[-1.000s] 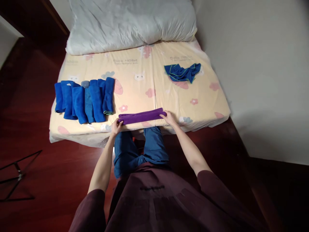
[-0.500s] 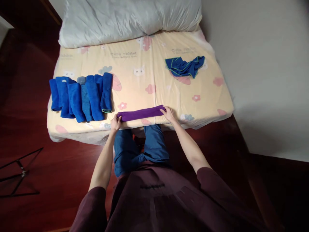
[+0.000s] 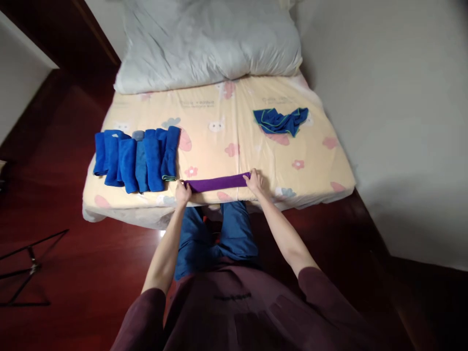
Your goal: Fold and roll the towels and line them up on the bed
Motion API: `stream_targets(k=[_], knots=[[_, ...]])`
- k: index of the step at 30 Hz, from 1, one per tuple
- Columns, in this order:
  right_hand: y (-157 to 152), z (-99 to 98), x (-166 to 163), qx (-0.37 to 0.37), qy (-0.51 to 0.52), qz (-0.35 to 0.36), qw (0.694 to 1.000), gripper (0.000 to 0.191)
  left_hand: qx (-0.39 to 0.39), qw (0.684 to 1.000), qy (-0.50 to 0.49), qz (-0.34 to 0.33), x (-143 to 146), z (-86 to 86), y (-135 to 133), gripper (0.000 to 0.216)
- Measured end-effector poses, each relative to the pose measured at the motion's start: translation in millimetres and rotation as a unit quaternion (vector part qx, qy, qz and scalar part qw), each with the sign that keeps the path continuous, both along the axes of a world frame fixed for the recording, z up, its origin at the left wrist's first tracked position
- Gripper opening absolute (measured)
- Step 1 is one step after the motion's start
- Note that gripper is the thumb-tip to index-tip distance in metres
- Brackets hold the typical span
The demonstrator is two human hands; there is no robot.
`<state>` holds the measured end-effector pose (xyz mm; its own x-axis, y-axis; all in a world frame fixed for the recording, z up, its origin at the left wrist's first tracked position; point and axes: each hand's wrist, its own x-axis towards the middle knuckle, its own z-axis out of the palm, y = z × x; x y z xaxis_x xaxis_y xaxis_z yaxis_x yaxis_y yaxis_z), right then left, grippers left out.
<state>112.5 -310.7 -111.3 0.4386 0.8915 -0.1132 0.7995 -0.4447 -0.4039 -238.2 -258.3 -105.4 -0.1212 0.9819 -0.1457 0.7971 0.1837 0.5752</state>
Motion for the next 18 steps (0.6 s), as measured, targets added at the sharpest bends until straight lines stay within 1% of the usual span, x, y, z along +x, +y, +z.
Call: stream_targets(k=[1,2,3,4,5,6,7,8,9,12,15,17,18], knots=[[-4.0,5.2,-12.6,0.028,-0.025,0.01,0.999,0.048,0.027,1.0,0.007,-0.005,7.0,2.6,-12.3,0.047],[-9.0,9.0,-26.9,0.059,-0.046,0.037,0.997,0.05,0.054,0.998,0.013,-0.021,15.0,3.5,-26.1,0.05],[-14.8,10.9,-42.2,0.087,-0.058,0.077,0.992,0.051,0.083,0.994,0.019,-0.065,23.6,2.6,-40.1,0.053],[-20.7,10.7,-57.6,0.104,-0.062,0.131,0.984,0.053,0.112,0.982,0.037,-0.15,32.3,-0.2,-53.2,0.056],[-26.3,8.5,-71.8,0.108,-0.06,0.194,0.973,0.054,0.13,0.966,0.054,-0.219,40.4,-4.4,-64.1,0.059],[-31.1,4.8,-83.7,0.101,-0.057,0.252,0.961,0.055,0.135,0.954,0.069,-0.257,47.0,-9.6,-72.0,0.062],[-34.7,0.1,-92.4,0.087,-0.054,0.298,0.949,0.057,0.136,0.947,0.082,-0.28,51.5,-15.1,-76.3,0.064],[-36.9,-4.8,-97.0,0.072,-0.052,0.329,0.94,0.058,0.132,0.946,0.09,-0.284,53.4,-20.3,-76.9,0.065],[-37.5,-9.4,-97.4,0.061,-0.052,0.345,0.935,0.059,0.126,0.948,0.096,-0.277,52.4,-24.7,-74.1,0.066],[-30.3,-16.9,-78.5,0.048,-0.059,0.343,0.936,0.061,0.103,0.955,0.104,-0.259,34.7,-29.6,-53.4,0.068],[-15.5,-16.5,-50.5,0.027,-0.053,0.311,0.948,0.058,0.055,0.963,0.094,-0.247,9.7,-23.2,-33.6,0.07],[-6.0,-14.9,-38.3,0.004,-0.04,0.292,0.955,0.056,0.031,0.97,0.073,-0.229,-1.6,-16.2,-31.9,0.071],[-1.9,-14.0,-35.0,-0.007,-0.034,0.288,0.957,0.056,0.029,0.976,0.057,-0.206,-4.7,-12.9,-36.2,0.072]])
